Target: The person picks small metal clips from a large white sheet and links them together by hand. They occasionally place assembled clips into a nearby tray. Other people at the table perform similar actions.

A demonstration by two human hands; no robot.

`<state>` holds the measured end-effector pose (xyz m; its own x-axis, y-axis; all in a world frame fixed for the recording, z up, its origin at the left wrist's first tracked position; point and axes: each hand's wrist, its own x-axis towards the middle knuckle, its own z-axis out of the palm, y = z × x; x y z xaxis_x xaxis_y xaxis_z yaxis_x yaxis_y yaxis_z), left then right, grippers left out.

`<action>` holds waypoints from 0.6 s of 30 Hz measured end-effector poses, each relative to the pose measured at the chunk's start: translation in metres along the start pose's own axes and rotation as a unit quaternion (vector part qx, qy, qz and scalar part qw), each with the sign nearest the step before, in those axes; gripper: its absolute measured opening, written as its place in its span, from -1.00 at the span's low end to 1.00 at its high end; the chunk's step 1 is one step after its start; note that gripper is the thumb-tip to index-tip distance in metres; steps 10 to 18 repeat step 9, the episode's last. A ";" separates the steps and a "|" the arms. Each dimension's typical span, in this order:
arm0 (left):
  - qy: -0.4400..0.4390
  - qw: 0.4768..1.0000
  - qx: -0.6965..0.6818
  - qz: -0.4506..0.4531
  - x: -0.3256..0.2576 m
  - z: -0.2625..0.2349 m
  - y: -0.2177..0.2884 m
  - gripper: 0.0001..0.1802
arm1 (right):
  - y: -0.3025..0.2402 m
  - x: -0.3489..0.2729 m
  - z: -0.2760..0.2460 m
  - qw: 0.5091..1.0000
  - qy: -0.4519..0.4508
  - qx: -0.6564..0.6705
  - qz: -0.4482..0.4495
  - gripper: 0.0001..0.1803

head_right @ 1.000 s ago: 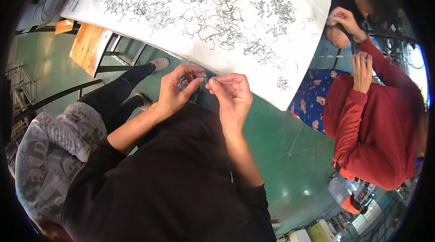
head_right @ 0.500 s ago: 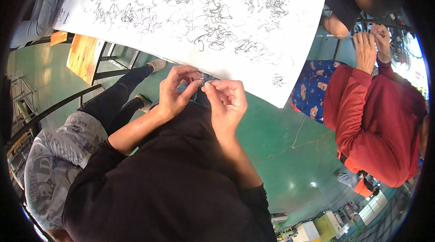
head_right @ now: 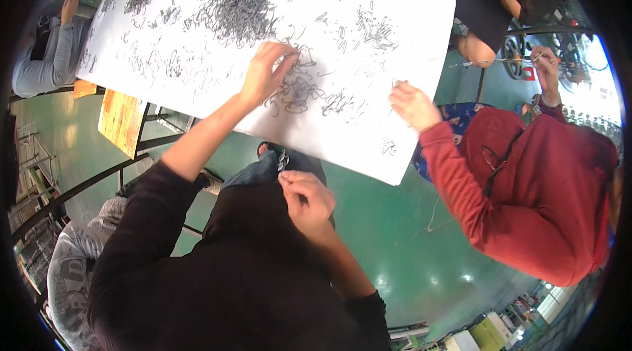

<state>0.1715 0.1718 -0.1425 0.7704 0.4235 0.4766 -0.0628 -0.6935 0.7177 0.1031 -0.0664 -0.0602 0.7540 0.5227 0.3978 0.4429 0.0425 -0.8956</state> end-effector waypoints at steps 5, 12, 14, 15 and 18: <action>-0.036 0.977 0.163 -0.134 0.092 0.065 -0.041 -0.83 | 0.001 0.003 -0.003 0.999 -0.030 -0.014 -0.019 -0.72; -0.087 0.951 0.237 -0.180 0.108 0.088 -0.047 -0.77 | 0.005 0.000 -0.003 0.999 -0.052 -0.008 -0.003 -0.72; -0.087 0.951 0.237 -0.180 0.108 0.088 -0.047 -0.77 | 0.005 0.000 -0.003 0.999 -0.052 -0.008 -0.003 -0.72; -0.087 0.951 0.237 -0.180 0.108 0.088 -0.047 -0.77 | 0.005 0.000 -0.003 0.999 -0.052 -0.008 -0.003 -0.72; -0.087 0.951 0.237 -0.180 0.108 0.088 -0.047 -0.77 | 0.005 0.000 -0.003 0.999 -0.052 -0.008 -0.003 -0.72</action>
